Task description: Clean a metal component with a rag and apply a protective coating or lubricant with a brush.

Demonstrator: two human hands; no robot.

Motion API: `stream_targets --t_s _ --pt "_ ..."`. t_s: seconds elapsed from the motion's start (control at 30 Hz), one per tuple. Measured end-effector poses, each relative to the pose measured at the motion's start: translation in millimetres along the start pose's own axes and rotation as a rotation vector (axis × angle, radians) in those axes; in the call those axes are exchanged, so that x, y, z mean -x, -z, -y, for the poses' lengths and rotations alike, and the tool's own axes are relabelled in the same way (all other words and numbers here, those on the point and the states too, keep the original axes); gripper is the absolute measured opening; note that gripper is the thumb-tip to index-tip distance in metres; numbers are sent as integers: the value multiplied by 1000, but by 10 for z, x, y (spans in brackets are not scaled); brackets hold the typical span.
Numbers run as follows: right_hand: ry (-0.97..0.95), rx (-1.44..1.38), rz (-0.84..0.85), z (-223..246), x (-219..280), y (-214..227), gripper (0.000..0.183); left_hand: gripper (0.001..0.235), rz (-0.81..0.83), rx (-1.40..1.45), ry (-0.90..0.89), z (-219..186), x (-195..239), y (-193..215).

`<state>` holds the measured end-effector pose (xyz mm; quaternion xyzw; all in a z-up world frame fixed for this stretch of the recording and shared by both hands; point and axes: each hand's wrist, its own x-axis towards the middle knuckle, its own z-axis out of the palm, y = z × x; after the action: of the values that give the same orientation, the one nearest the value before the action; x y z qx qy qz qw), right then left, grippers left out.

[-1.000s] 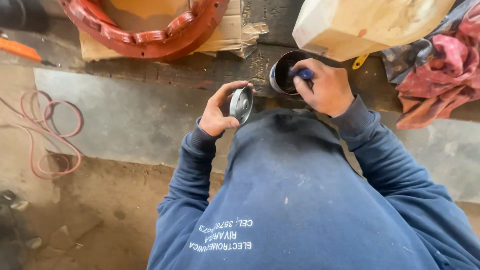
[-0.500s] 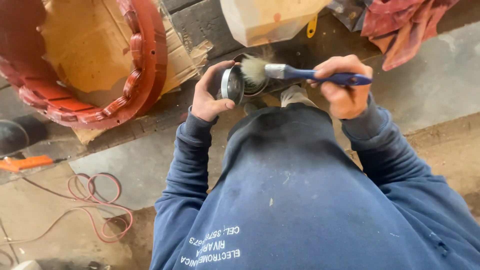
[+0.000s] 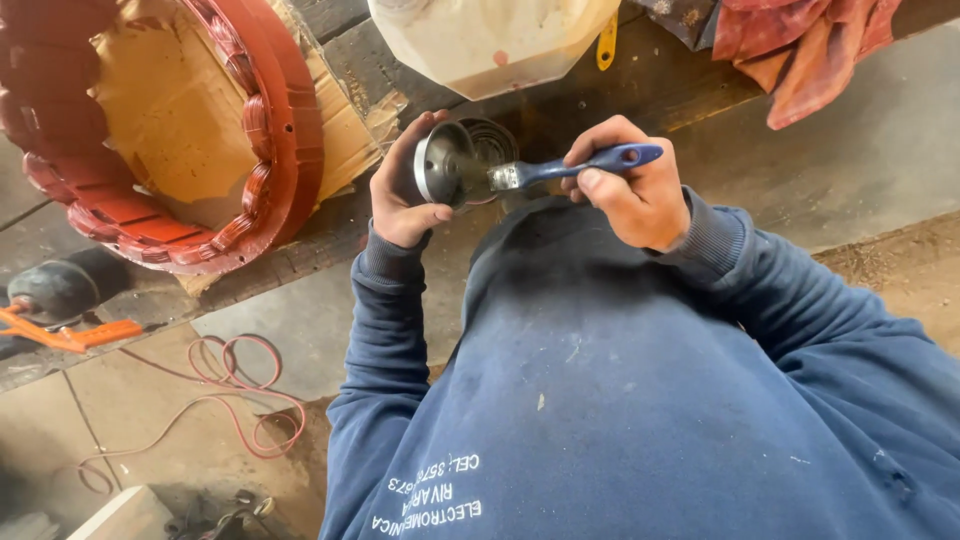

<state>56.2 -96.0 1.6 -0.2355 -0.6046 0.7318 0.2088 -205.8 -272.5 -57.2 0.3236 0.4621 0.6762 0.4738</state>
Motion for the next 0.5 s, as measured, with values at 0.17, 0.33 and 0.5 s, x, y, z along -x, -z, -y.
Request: stream_targets --t_s 0.17,0.33,0.5 --pt "50 61 2 226 -136 98 15 110 17 -137 -2 -39 -28 67" --pt "-144 -109 39 -30 -398 93 14 105 61 -206 -38 73 36 112" --pt "-78 -17 -91 -185 -377 249 16 98 53 -310 -104 85 42 118"
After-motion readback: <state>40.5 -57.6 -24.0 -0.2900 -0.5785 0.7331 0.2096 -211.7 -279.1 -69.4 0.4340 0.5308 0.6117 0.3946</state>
